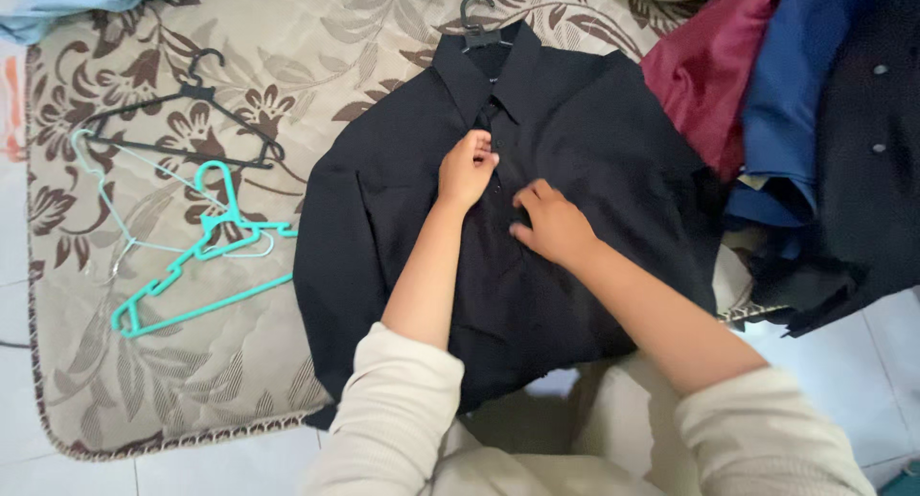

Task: The person places a black shirt on a hanger, smooths the collar and front, then buttons the shirt from top to bottom. The shirt remains on the hanger on the bed at the end of the clip.

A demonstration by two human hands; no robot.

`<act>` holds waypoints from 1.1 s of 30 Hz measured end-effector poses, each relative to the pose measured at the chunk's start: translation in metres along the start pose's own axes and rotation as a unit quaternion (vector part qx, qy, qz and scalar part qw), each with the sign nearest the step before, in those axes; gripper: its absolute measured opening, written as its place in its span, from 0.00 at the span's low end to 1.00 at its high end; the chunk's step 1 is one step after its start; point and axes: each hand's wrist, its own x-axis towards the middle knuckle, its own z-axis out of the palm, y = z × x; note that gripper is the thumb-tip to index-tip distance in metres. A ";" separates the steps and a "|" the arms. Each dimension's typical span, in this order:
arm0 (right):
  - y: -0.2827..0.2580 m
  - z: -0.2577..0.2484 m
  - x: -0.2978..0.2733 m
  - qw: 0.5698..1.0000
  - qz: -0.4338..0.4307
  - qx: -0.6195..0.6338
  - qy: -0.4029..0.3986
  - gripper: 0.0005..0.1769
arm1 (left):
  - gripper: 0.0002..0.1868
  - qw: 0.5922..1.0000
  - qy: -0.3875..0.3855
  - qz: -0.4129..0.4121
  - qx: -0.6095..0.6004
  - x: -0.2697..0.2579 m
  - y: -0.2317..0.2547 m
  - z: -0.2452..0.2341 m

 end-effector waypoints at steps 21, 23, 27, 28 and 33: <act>0.044 0.031 0.025 0.983 0.041 0.093 0.154 0.12 | 0.03 0.988 0.037 0.013 0.149 -0.082 0.082 -0.027; 0.059 0.014 0.028 0.952 0.161 0.255 0.049 0.13 | 0.02 0.992 0.050 -0.010 0.115 -0.080 0.087 -0.028; 0.066 -0.009 0.025 0.862 0.224 0.455 0.008 0.12 | 0.02 0.993 0.032 -0.055 0.102 -0.074 0.092 -0.021; 0.064 -0.009 0.024 0.859 0.211 0.466 0.011 0.12 | 0.02 0.993 0.026 -0.060 0.098 -0.072 0.092 -0.018; 0.044 0.000 0.027 0.895 0.159 0.416 0.032 0.14 | 0.04 0.993 -0.003 -0.087 0.085 -0.067 0.088 -0.003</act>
